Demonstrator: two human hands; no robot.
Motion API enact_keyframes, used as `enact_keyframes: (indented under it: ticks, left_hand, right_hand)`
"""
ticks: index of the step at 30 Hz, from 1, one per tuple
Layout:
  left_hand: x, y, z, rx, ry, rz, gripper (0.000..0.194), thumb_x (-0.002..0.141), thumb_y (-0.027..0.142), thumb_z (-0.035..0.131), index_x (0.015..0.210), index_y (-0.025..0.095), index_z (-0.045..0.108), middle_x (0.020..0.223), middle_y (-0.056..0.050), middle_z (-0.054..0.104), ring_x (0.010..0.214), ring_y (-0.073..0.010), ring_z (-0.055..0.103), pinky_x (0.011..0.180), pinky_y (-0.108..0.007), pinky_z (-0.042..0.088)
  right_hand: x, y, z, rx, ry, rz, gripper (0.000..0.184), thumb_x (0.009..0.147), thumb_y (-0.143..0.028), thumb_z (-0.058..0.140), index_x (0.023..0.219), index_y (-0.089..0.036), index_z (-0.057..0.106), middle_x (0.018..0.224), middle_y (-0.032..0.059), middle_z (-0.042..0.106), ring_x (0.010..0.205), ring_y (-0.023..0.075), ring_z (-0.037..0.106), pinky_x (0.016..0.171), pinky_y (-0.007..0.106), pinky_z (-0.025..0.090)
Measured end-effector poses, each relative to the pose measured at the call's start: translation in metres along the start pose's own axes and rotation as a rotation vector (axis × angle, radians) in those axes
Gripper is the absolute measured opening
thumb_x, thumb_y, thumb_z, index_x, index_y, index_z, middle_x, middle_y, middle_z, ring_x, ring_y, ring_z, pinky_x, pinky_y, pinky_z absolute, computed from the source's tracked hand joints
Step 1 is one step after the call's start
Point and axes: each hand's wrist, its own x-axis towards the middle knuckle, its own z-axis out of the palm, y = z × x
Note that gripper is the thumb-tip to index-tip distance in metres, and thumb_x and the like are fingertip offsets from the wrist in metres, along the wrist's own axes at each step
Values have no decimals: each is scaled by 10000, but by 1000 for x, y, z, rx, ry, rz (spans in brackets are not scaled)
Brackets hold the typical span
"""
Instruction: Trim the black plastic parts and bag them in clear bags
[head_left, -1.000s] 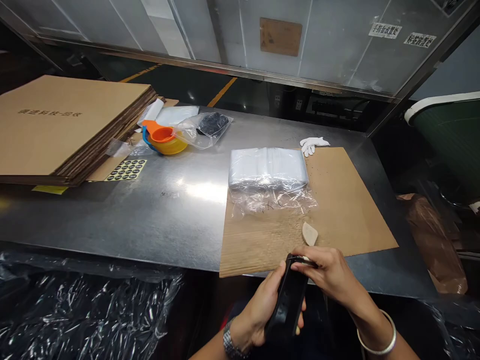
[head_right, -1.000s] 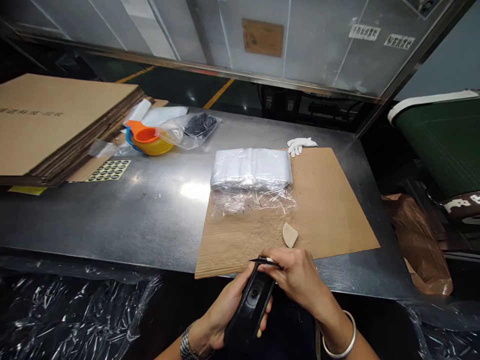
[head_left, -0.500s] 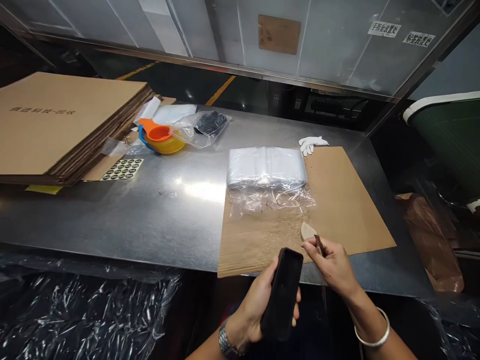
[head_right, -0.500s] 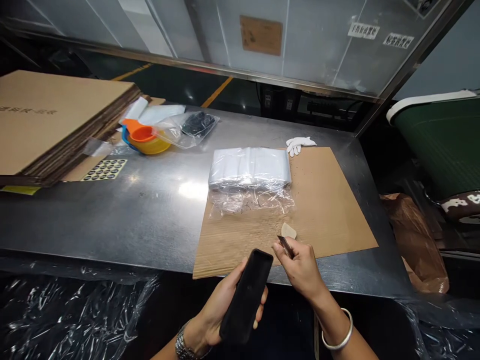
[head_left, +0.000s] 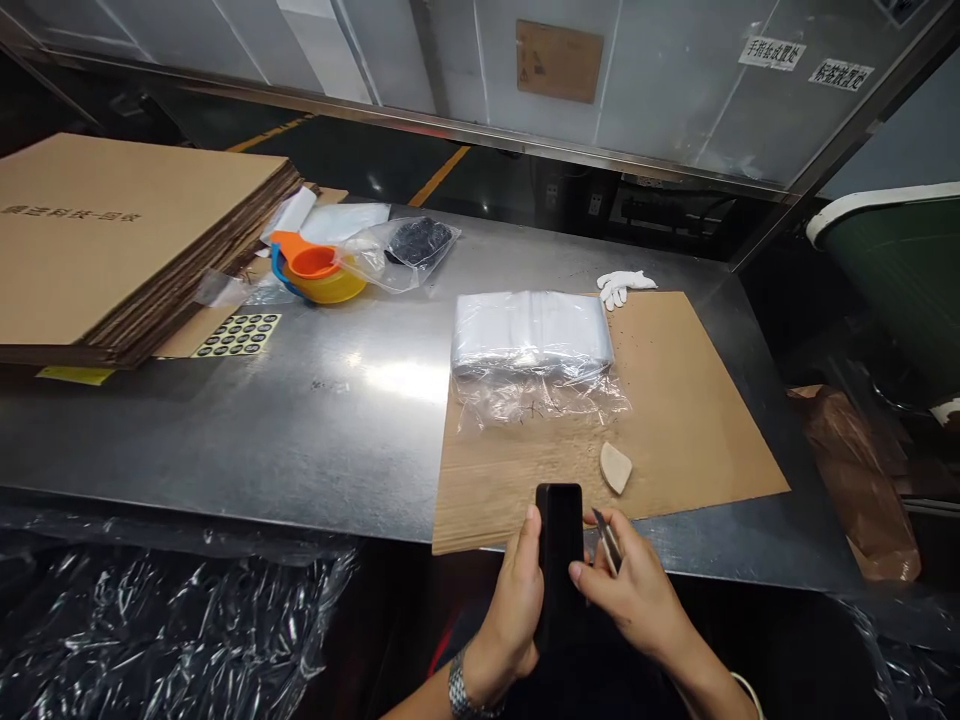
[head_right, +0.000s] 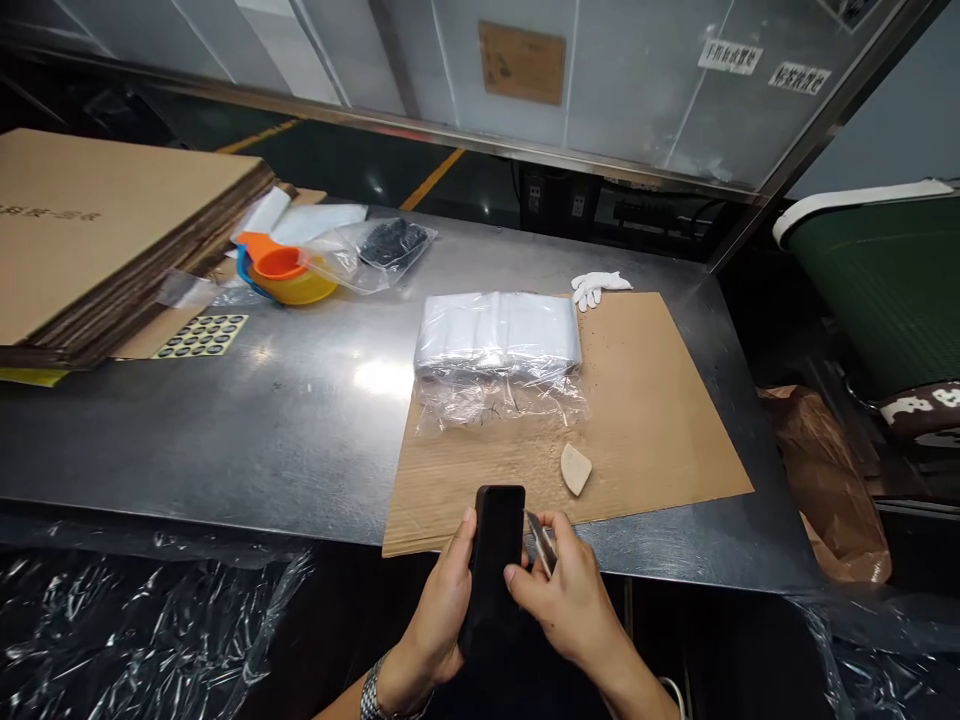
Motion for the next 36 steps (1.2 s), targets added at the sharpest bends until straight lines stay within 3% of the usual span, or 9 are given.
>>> enact_keyframes:
  ticks: [4,8,12,15,20,23,29,33,36]
  left_hand:
    - [-6,-3,1,153,-29,-54,552,776,648,418,840,122,572,625,-59,635,443,-158,572,412,-253,440]
    - [-9,1,-2,172,-103,-127,609,802,652,348,721,97,585,562,-64,601,421,-146,559,409,-231,433]
    - [-11,9,-5,179,-160,-260,744,807,682,256,646,57,624,489,-97,579,400,-124,541,404,-191,404]
    - [-10,11,-5,177,-162,-289,759,806,687,237,632,59,625,485,-105,582,395,-124,540,396,-188,396]
    - [-7,3,-5,149,-131,-159,644,811,652,323,761,78,611,604,-89,619,439,-138,562,433,-231,449]
    - [-6,2,-7,185,-130,-64,538,796,614,427,898,107,576,678,-79,635,492,-150,581,465,-252,471]
    - [-4,21,-23,-30,-415,-14,510,754,356,625,1197,137,500,891,-121,666,667,-217,653,631,-328,515]
    - [4,24,-27,-334,-323,139,337,773,321,634,1046,123,618,1003,-121,669,954,-220,612,872,-324,465]
    - [6,22,-21,-424,-218,208,262,753,321,670,957,159,647,984,-65,677,972,-184,598,875,-277,460]
  right_hand:
    - [15,-5,-15,-33,69,-42,213,807,-339,541,904,-150,543,520,-76,439,468,87,420,472,216,328]
    - [25,-13,-27,-38,12,-47,313,800,-419,556,653,-142,549,452,-57,438,434,73,377,439,210,282]
    - [27,-17,-35,-8,20,-28,380,836,-479,487,627,-163,502,399,-69,407,391,66,328,426,208,266]
    - [24,-20,-39,7,33,-12,344,837,-484,482,752,-156,542,420,-76,414,401,76,350,433,208,282]
    - [16,-24,-34,-9,-81,29,380,811,-321,526,1139,-133,486,497,-82,459,486,108,465,525,238,373]
    - [17,-22,-32,-71,-102,-28,279,778,-235,529,1045,-158,542,563,-69,462,527,104,470,532,229,373]
    - [14,-17,-37,40,8,-160,72,799,-216,503,859,-190,476,631,-46,463,565,99,443,533,216,366]
    - [2,-2,-25,58,214,-274,162,795,-210,541,896,-229,415,613,-64,412,508,87,370,465,199,308]
    - [-5,16,-16,-35,169,-392,168,826,-258,540,960,-244,440,608,-58,420,504,95,371,478,214,315]
